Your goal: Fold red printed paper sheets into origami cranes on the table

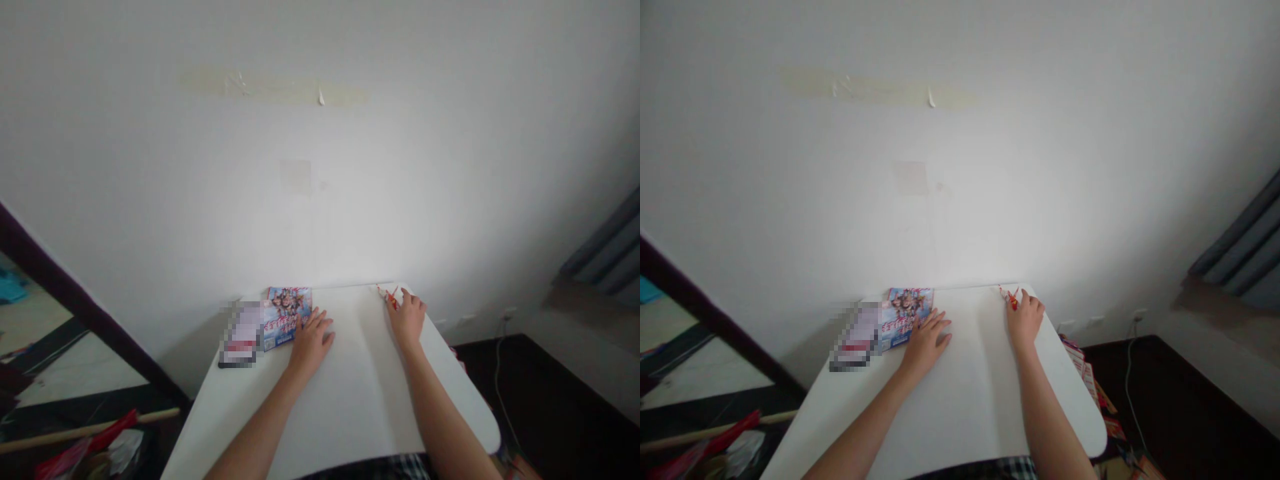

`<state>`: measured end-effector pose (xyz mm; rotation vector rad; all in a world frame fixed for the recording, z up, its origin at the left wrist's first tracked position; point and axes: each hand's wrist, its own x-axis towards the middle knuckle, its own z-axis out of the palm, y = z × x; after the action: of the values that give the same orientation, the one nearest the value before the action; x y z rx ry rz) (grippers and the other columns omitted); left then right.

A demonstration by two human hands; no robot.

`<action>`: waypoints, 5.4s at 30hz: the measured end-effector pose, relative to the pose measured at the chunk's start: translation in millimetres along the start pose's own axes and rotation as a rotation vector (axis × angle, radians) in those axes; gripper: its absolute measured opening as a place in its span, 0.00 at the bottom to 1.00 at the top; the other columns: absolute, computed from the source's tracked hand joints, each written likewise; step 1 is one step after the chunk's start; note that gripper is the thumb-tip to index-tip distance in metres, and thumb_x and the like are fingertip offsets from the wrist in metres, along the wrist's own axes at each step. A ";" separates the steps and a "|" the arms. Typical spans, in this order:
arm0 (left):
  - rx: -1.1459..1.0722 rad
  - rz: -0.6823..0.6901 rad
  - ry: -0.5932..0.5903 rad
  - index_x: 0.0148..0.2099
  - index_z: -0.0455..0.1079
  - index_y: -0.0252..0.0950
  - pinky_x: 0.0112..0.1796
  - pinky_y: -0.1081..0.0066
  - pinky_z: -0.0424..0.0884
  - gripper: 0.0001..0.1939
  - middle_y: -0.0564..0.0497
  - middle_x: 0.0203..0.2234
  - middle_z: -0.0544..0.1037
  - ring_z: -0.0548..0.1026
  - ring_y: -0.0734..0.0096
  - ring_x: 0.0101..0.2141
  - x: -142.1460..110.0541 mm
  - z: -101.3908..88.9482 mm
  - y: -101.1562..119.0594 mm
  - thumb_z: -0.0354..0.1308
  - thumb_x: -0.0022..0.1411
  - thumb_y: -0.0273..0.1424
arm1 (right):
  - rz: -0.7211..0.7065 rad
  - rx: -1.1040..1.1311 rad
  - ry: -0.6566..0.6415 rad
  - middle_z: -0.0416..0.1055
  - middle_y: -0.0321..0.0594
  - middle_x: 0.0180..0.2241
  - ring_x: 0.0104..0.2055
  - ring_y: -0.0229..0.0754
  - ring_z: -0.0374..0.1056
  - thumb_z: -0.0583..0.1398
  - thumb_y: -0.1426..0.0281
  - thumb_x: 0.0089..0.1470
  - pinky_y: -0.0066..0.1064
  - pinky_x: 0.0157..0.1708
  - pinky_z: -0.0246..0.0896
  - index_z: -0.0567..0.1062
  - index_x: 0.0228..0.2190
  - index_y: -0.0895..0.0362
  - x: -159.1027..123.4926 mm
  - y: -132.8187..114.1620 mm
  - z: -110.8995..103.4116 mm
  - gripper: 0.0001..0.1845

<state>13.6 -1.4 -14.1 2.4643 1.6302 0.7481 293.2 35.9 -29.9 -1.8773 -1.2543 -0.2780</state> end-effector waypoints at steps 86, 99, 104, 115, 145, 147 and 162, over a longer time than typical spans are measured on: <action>-0.472 0.170 -0.103 0.32 0.77 0.38 0.58 0.60 0.63 0.13 0.48 0.42 0.83 0.77 0.64 0.47 8.7 8.7 -8.0 0.56 0.67 0.37 | -0.542 0.370 -0.649 0.70 0.43 0.59 0.66 0.52 0.58 0.60 0.70 0.58 0.57 0.65 0.49 0.77 0.51 0.49 -43.0 -48.2 15.8 0.19; -0.005 0.033 -0.006 0.62 0.68 0.42 0.66 0.39 0.45 0.25 0.44 0.63 0.68 0.59 0.48 0.66 1.4 19.7 -17.3 0.59 0.64 0.40 | -0.543 0.319 -0.599 0.78 0.43 0.38 0.45 0.46 0.70 0.59 0.70 0.59 0.37 0.49 0.64 0.82 0.36 0.53 -33.9 -52.6 2.7 0.10; 0.023 0.062 -0.079 0.63 0.67 0.48 0.65 0.33 0.38 0.23 0.46 0.64 0.67 0.59 0.51 0.66 -0.7 13.5 -12.8 0.55 0.66 0.39 | -0.553 0.287 -0.570 0.75 0.43 0.35 0.43 0.45 0.69 0.57 0.68 0.61 0.35 0.47 0.64 0.81 0.35 0.54 -34.7 -52.6 0.5 0.11; 0.039 0.045 -0.085 0.63 0.65 0.59 0.60 0.26 0.27 0.21 0.54 0.66 0.65 0.50 0.47 0.69 -1.7 12.7 -4.3 0.47 0.70 0.44 | -0.624 0.089 -0.573 0.60 0.48 0.65 0.67 0.52 0.55 0.49 0.68 0.67 0.53 0.65 0.48 0.65 0.62 0.54 -65.0 -57.4 18.4 0.24; 0.192 -0.039 -0.175 0.70 0.53 0.59 0.58 0.24 0.23 0.29 0.56 0.70 0.55 0.43 0.46 0.71 -6.0 5.4 -10.6 0.38 0.70 0.52 | -0.482 -0.201 -0.716 0.42 0.44 0.71 0.73 0.49 0.40 0.43 0.57 0.68 0.59 0.69 0.30 0.51 0.68 0.54 -64.2 -69.8 -4.7 0.32; 0.234 -0.027 -0.197 0.70 0.50 0.59 0.59 0.24 0.26 0.29 0.56 0.70 0.54 0.42 0.47 0.71 -5.6 4.3 -15.0 0.36 0.70 0.52 | -0.487 -0.230 -0.728 0.41 0.43 0.71 0.73 0.48 0.39 0.42 0.56 0.69 0.58 0.69 0.31 0.49 0.69 0.55 -62.8 -69.1 -5.6 0.32; 0.035 -0.045 -0.004 0.56 0.73 0.48 0.63 0.29 0.35 0.17 0.50 0.61 0.72 0.62 0.53 0.65 4.0 8.2 -1.7 0.51 0.68 0.39 | -0.557 -0.119 -0.528 0.57 0.52 0.67 0.70 0.49 0.50 0.45 0.74 0.65 0.47 0.70 0.42 0.65 0.62 0.65 -57.8 -64.3 7.8 0.27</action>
<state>17.1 4.4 -20.4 2.4422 1.7061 0.7148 209.7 13.1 -35.4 -1.7190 -2.1636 -0.1488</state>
